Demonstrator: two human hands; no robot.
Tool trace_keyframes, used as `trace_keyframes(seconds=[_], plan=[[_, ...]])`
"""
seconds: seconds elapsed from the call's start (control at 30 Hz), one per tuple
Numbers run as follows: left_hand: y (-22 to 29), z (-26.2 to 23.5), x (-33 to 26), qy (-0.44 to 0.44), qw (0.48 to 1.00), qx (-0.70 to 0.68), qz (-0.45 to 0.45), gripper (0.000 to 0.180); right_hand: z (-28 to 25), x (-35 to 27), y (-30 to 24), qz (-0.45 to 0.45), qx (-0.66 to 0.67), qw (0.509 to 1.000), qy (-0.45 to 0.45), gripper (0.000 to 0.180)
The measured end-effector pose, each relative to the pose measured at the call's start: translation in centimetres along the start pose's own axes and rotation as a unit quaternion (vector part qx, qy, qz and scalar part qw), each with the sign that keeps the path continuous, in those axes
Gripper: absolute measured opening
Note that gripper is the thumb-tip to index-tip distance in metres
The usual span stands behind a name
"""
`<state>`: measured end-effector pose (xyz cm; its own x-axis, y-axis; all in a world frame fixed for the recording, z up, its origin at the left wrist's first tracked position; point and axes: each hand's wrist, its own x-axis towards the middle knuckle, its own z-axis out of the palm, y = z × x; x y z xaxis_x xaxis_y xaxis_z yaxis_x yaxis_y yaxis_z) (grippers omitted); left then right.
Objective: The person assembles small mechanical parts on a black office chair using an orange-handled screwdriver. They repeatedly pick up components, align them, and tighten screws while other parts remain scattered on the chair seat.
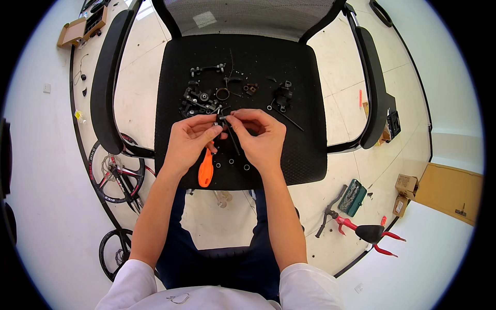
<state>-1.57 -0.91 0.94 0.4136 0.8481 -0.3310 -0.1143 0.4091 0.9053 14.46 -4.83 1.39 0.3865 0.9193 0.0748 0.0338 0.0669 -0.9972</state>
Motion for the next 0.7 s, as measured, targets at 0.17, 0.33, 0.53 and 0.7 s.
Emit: trace_keyframes(seconds=[0.17, 0.33, 0.53, 0.7], plan=[[-0.1, 0.2, -0.1, 0.035, 0.999, 0.008, 0.003, 0.029, 0.4, -0.3, 0.3, -0.004, -0.061, 0.998, 0.006, 0.009], [0.1, 0.1, 0.0, 0.057, 0.998, 0.039, 0.002, 0.028, 0.7, -0.2, 0.5, 0.06, -0.015, 0.998, -0.012, 0.011], [0.0, -0.5, 0.1, 0.056, 0.996, 0.068, 0.003, 0.032, 0.3, 0.5, 0.2, 0.132, 0.028, 0.99, -0.032, 0.013], [0.3, -0.6, 0.1, 0.07, 0.997, 0.03, 0.001, 0.032, -2.2, 1.9, 1.0, 0.114, 0.037, 0.993, 0.013, 0.011]])
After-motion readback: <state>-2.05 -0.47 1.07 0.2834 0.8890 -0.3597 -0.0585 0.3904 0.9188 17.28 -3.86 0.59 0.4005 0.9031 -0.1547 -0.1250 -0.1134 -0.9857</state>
